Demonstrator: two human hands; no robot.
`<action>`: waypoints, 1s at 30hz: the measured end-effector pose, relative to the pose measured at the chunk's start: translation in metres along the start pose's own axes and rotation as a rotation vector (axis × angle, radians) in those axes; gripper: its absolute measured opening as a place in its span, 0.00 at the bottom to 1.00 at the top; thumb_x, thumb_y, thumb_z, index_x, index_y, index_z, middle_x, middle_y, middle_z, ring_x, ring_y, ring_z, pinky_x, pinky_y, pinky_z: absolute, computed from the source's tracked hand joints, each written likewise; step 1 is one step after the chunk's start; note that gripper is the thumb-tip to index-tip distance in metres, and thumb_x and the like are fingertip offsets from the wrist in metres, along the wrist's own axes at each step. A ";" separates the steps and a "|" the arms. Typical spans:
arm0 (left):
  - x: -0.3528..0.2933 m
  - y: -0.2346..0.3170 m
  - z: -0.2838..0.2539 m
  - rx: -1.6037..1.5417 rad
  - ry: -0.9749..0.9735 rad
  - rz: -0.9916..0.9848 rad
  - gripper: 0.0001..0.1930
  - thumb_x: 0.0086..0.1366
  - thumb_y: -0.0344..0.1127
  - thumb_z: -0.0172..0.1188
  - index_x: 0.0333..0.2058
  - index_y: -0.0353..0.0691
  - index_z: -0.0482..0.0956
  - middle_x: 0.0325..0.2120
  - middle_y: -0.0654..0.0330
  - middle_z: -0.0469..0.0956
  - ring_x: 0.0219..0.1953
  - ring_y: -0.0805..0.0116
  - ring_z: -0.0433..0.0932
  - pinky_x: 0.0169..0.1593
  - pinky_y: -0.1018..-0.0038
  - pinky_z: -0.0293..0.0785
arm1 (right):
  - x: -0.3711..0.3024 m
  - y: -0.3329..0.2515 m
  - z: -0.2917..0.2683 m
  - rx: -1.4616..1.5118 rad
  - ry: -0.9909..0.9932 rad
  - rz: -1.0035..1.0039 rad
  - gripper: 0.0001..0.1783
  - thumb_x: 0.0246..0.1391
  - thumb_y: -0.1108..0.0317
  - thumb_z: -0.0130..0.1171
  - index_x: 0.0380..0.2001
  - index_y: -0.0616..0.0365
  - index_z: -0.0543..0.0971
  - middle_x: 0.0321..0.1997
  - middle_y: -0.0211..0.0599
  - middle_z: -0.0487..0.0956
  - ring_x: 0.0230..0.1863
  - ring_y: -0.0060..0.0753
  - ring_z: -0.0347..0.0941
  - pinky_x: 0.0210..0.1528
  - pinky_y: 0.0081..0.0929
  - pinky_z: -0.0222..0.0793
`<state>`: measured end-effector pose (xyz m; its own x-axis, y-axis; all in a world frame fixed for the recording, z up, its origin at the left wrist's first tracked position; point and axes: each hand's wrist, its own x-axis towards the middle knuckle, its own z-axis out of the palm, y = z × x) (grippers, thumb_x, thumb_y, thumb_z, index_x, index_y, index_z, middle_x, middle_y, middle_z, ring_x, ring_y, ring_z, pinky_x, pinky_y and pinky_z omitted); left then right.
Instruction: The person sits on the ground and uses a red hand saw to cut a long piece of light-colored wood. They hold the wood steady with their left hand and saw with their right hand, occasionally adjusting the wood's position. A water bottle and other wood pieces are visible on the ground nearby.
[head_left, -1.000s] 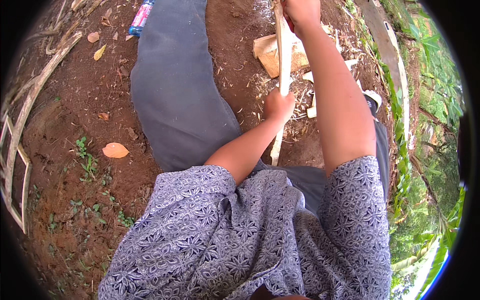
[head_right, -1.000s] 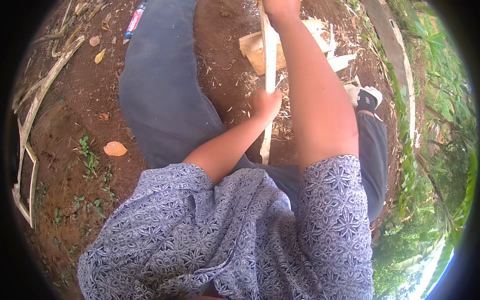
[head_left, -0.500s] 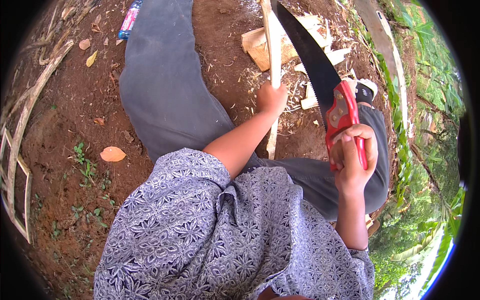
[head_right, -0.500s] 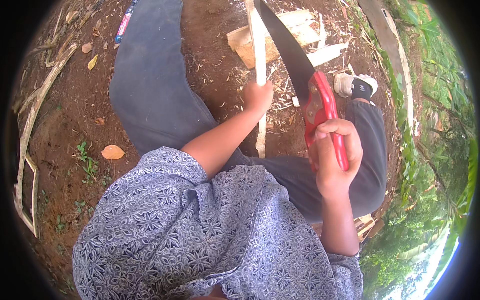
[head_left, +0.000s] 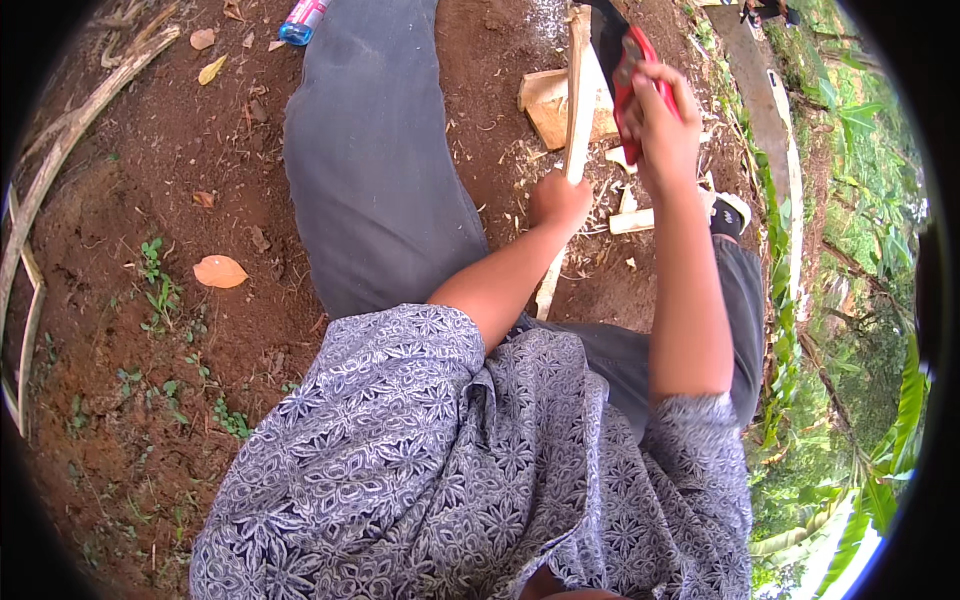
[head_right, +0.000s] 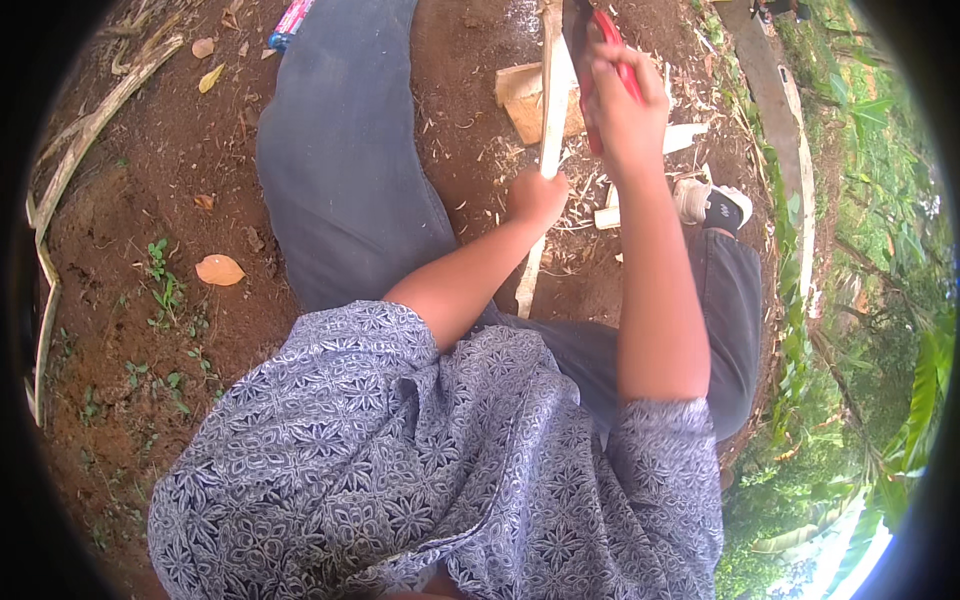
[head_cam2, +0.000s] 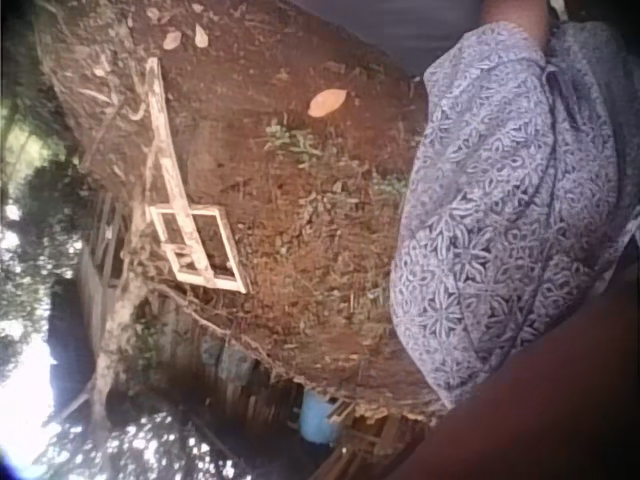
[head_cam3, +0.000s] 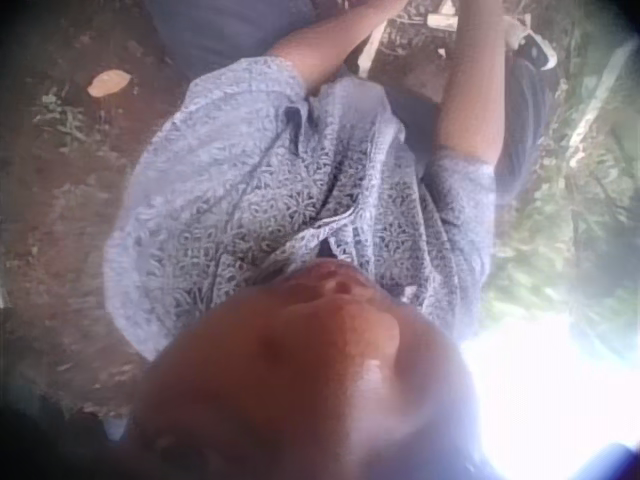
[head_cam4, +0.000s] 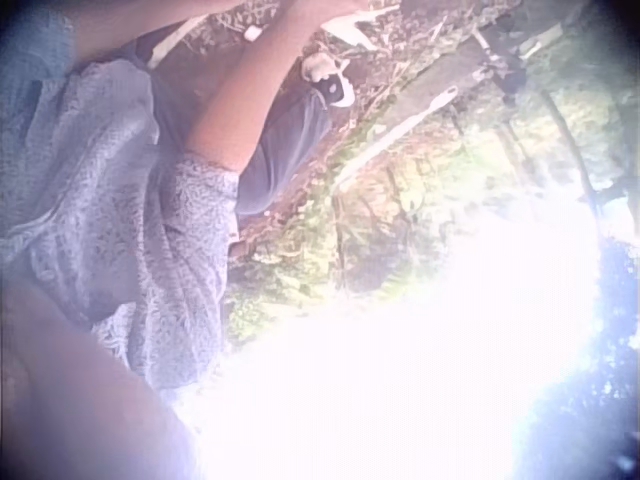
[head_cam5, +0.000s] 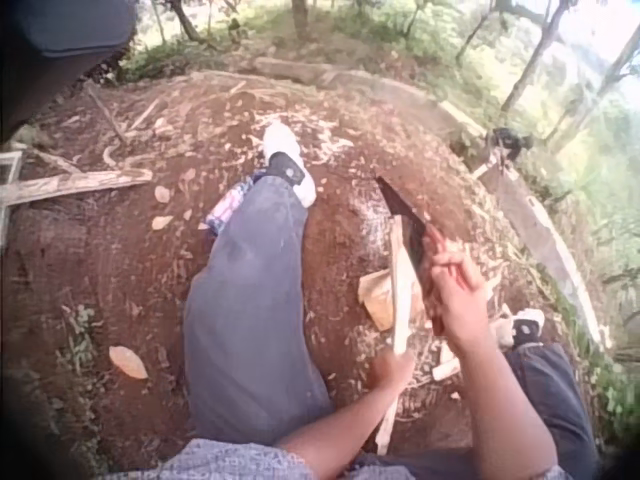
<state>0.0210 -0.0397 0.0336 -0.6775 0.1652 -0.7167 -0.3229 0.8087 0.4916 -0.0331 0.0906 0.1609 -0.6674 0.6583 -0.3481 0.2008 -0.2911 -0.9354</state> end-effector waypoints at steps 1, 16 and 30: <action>0.001 0.003 0.000 -0.009 0.013 0.000 0.18 0.63 0.47 0.61 0.38 0.36 0.85 0.36 0.44 0.85 0.41 0.43 0.85 0.45 0.51 0.81 | -0.033 -0.002 -0.018 -0.004 -0.002 0.001 0.07 0.66 0.70 0.61 0.46 0.55 0.79 0.27 0.25 0.76 0.19 0.14 0.67 0.18 0.16 0.60; -0.018 0.010 -0.001 -0.065 -0.117 -0.035 0.17 0.64 0.45 0.60 0.39 0.35 0.84 0.35 0.42 0.85 0.41 0.41 0.84 0.45 0.51 0.80 | 0.088 0.008 0.029 -0.050 0.034 -0.051 0.07 0.62 0.72 0.60 0.43 0.59 0.81 0.25 0.26 0.77 0.19 0.14 0.67 0.19 0.18 0.60; 0.005 -0.001 0.004 -0.086 -0.073 -0.042 0.20 0.63 0.49 0.62 0.36 0.35 0.86 0.35 0.44 0.86 0.40 0.44 0.86 0.44 0.52 0.81 | -0.213 -0.058 -0.074 -0.042 0.078 0.020 0.05 0.66 0.76 0.57 0.44 0.57 0.76 0.21 0.23 0.70 0.15 0.12 0.60 0.17 0.18 0.58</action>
<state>0.0210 -0.0373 0.0276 -0.6135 0.1752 -0.7700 -0.4073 0.7652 0.4986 0.1503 0.0185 0.2851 -0.6057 0.7050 -0.3689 0.2441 -0.2766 -0.9295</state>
